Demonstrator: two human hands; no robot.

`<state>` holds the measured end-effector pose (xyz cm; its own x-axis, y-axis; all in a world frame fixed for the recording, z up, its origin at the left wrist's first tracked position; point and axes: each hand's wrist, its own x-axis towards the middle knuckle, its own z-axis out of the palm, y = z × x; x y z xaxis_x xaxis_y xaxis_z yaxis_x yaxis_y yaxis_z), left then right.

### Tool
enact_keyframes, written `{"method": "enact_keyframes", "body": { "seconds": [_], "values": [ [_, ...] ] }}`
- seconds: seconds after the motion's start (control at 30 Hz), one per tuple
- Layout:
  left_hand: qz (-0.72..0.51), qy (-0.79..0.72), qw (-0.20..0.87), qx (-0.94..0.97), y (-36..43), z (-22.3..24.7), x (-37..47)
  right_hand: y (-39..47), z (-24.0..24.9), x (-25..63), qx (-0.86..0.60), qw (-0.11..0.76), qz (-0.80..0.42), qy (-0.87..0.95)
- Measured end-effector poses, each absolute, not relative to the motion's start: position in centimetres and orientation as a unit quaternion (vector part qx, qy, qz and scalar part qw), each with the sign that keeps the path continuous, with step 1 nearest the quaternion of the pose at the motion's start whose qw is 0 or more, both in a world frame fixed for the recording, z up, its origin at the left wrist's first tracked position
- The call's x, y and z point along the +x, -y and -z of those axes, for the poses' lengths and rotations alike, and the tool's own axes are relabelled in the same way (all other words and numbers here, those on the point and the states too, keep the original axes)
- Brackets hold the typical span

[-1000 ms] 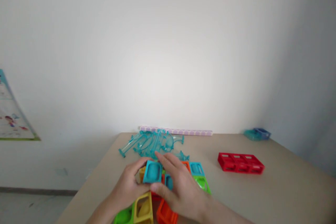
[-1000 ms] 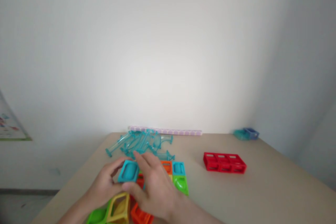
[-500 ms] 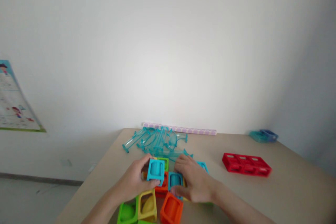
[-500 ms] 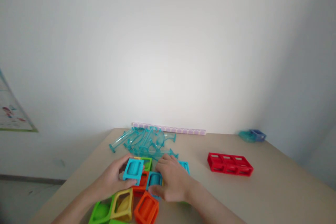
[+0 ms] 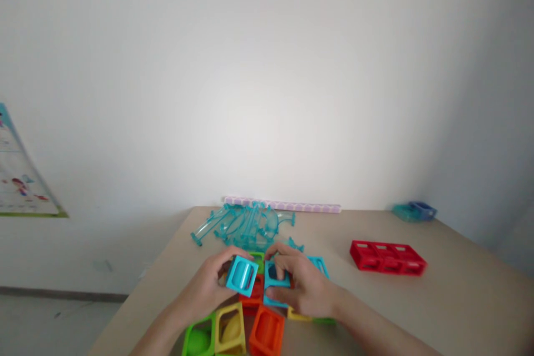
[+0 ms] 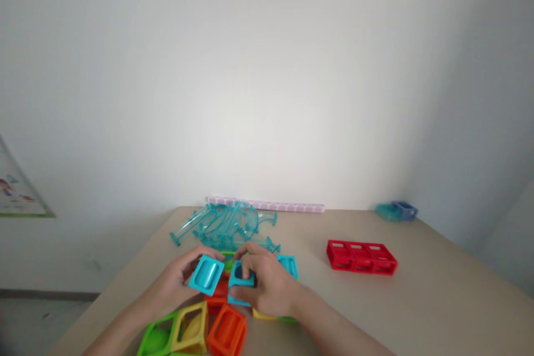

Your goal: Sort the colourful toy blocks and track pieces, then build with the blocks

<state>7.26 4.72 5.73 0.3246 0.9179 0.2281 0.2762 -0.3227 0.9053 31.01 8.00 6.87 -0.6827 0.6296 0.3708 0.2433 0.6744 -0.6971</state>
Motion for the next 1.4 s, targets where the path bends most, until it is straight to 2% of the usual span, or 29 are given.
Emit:
{"method": "enact_keyframes", "body": {
  "seconds": [0.3, 0.53, 0.67, 1.0, 1.13, 1.4],
  "values": [
    [-0.381, -0.438, 0.382, 0.719, -4.9, -5.5, 7.2, -7.9, -7.1, 31.0, -0.320, 0.312, -0.297, 0.844],
    [-0.405, -0.434, 0.415, 0.690, -5.0, -5.2, 7.1, -7.3, -7.6, 31.0, -0.262, 0.378, -0.305, 0.834],
    [-0.416, -0.440, 0.398, 0.689, -5.0, -5.4, 7.0, -7.2, -7.3, 30.8, -0.252, 0.401, -0.286, 0.833],
    [-0.410, -0.438, 0.299, 0.742, -5.4, -5.2, 6.6, -7.0, -7.4, 30.6, -0.287, 0.367, -0.261, 0.845],
    [-0.386, -0.425, 0.301, 0.762, -5.3, -5.4, 6.7, -7.1, -7.4, 30.6, -0.321, 0.387, -0.275, 0.820],
    [-0.393, -0.425, 0.315, 0.752, -5.3, -5.4, 7.0, -6.6, -8.1, 30.5, -0.232, 0.341, -0.287, 0.865]
  ]
}}
